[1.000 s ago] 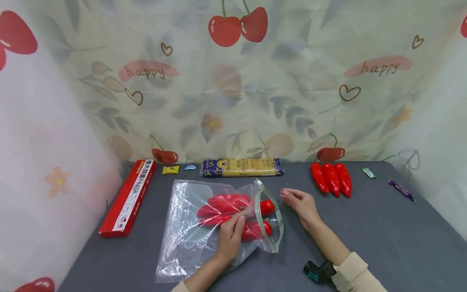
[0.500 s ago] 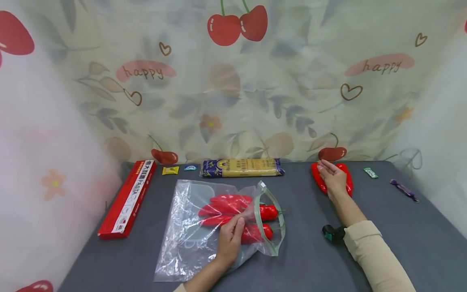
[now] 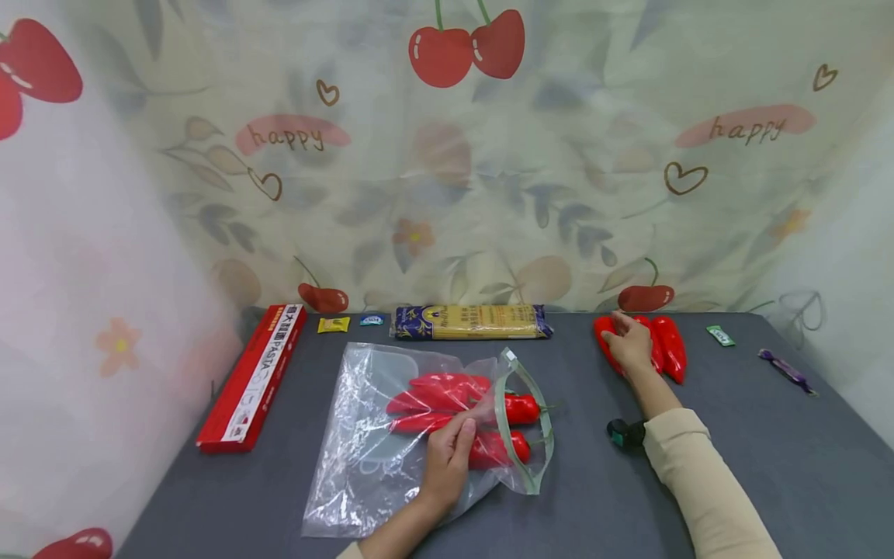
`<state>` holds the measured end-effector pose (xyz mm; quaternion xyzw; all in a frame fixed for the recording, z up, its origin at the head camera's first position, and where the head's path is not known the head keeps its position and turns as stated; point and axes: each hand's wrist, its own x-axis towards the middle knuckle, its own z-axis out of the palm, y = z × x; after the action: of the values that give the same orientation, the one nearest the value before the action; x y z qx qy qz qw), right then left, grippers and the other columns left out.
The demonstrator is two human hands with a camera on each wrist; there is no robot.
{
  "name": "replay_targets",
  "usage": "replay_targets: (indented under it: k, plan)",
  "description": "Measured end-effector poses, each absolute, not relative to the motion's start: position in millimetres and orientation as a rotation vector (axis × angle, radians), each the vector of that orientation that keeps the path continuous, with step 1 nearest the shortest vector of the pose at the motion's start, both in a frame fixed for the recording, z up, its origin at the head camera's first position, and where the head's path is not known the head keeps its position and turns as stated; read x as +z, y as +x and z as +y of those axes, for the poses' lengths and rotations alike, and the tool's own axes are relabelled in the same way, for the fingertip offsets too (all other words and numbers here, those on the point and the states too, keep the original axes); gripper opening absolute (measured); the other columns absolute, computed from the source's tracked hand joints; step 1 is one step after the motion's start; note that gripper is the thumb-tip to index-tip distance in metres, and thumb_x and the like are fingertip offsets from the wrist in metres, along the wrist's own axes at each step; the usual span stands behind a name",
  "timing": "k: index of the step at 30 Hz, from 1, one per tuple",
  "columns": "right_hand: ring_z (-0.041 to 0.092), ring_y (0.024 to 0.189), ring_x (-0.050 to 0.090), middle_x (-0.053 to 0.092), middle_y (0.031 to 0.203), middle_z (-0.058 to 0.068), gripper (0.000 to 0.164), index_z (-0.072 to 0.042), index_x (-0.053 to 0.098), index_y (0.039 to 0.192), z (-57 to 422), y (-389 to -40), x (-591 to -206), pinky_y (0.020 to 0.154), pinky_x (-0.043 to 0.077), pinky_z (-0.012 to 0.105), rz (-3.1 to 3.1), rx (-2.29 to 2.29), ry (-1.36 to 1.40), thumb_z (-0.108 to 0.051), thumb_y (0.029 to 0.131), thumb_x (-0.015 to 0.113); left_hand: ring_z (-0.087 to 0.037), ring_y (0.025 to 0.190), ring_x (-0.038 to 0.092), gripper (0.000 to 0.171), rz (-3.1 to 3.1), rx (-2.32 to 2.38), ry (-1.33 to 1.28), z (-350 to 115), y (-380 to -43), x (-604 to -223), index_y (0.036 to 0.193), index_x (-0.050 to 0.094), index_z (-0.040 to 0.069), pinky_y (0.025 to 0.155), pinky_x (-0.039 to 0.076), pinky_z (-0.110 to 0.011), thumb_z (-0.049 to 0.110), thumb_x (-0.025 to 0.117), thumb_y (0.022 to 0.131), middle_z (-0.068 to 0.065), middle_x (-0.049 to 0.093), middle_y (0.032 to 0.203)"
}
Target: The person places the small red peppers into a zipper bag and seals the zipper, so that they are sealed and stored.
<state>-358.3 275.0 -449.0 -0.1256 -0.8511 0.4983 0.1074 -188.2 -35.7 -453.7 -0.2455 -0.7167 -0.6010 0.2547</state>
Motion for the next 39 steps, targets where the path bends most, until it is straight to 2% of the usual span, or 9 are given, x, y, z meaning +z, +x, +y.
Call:
replay_targets:
  k: [10, 15, 18, 20, 23, 26, 32, 37, 39]
  plan:
    - [0.04, 0.131, 0.031, 0.03, 0.143, 0.028, 0.062, 0.004, 0.025, 0.141, 264, -346, -448, 0.108, 0.03, 0.048, -2.771, 1.447, -0.27, -0.016, 0.09, 0.052, -0.022, 0.096, 0.066, 0.023, -1.939, -1.59, -0.661, -34, -188, -454, 0.103, 0.064, -0.008, 0.089, 0.047, -0.014, -0.012, 0.051, 0.084, -0.021, 0.068, 0.099]
    - [0.025, 0.127, 0.038, 0.031, 0.146, 0.018, 0.067, -0.002, 0.017, 0.146, 250, -320, -433, 0.107, 0.036, 0.036, -2.454, 1.946, -0.427, -0.018, 0.091, 0.052, -0.021, 0.1, 0.065, 0.023, -1.928, -1.599, -0.689, -34, -188, -454, 0.103, 0.064, -0.009, 0.09, 0.046, -0.015, -0.012, 0.05, 0.085, -0.022, 0.068, 0.1]
    - [0.01, 0.104, 0.048, 0.043, 0.128, 0.004, 0.057, -0.013, 0.022, 0.141, 236, -300, -425, 0.091, 0.046, 0.022, -2.042, 2.346, -0.479, -0.015, 0.092, 0.049, -0.02, 0.1, 0.065, 0.023, -1.927, -1.616, -0.691, -33, -188, -454, 0.103, 0.064, -0.009, 0.091, 0.045, -0.014, -0.012, 0.05, 0.085, -0.022, 0.068, 0.099]
    - [0.004, 0.093, 0.048, 0.041, 0.113, -0.004, 0.043, -0.019, 0.025, 0.128, 224, -289, -423, 0.08, 0.047, 0.016, -1.81, 2.529, -0.467, -0.01, 0.092, 0.047, -0.02, 0.1, 0.065, 0.023, -1.928, -1.613, -0.685, -34, -188, -453, 0.103, 0.064, -0.009, 0.09, 0.046, -0.014, -0.012, 0.05, 0.085, -0.022, 0.068, 0.099]
    - [0.006, 0.099, 0.048, 0.037, 0.109, -0.006, 0.039, -0.021, 0.021, 0.113, 206, -277, -424, 0.075, 0.051, 0.016, -1.628, 2.602, -0.438, -0.007, 0.091, 0.05, -0.02, 0.099, 0.065, 0.023, -1.936, -1.618, -0.674, -34, -188, -453, 0.103, 0.064, -0.009, 0.091, 0.045, -0.014, -0.011, 0.05, 0.085, -0.022, 0.068, 0.099]
    - [0.011, 0.109, 0.045, 0.035, 0.113, -0.004, 0.043, -0.018, 0.021, 0.116, 190, -271, -431, 0.078, 0.051, 0.017, -1.63, 2.548, -0.407, -0.01, 0.09, 0.055, -0.021, 0.1, 0.065, 0.023, -1.942, -1.609, -0.674, -35, -189, -453, 0.104, 0.064, -0.008, 0.091, 0.045, -0.014, -0.011, 0.05, 0.085, -0.022, 0.068, 0.1]
    - [0.004, 0.093, 0.053, 0.05, 0.1, -0.006, 0.028, -0.006, 0.043, 0.115, 178, -267, -444, 0.078, 0.05, 0.016, -1.736, 2.384, -0.354, -0.023, 0.094, 0.05, -0.021, 0.1, 0.065, 0.024, -1.94, -1.577, -0.702, -35, -188, -451, 0.104, 0.063, -0.009, 0.091, 0.046, -0.015, -0.012, 0.05, 0.084, -0.023, 0.067, 0.1]
    - [0.003, 0.072, 0.059, 0.063, 0.079, -0.009, 0.005, -0.012, 0.064, 0.086, 180, -265, -447, 0.068, 0.052, 0.016, -1.682, 2.349, -0.318, -0.014, 0.088, 0.06, -0.022, 0.105, 0.063, 0.025, -1.959, -1.624, -0.695, -35, -187, -451, 0.108, 0.062, -0.008, 0.095, 0.043, -0.014, -0.011, 0.05, 0.086, -0.021, 0.067, 0.105]
    - [0.003, 0.068, 0.06, 0.065, 0.075, -0.009, 0.011, -0.017, 0.066, 0.077, 179, -263, -448, 0.066, 0.052, 0.016, -1.705, 2.337, -0.312, -0.009, 0.084, 0.064, -0.022, 0.105, 0.063, 0.025, -1.966, -1.613, -0.69, -35, -187, -451, 0.108, 0.062, -0.008, 0.094, 0.043, -0.015, -0.01, 0.05, 0.086, -0.021, 0.067, 0.105]
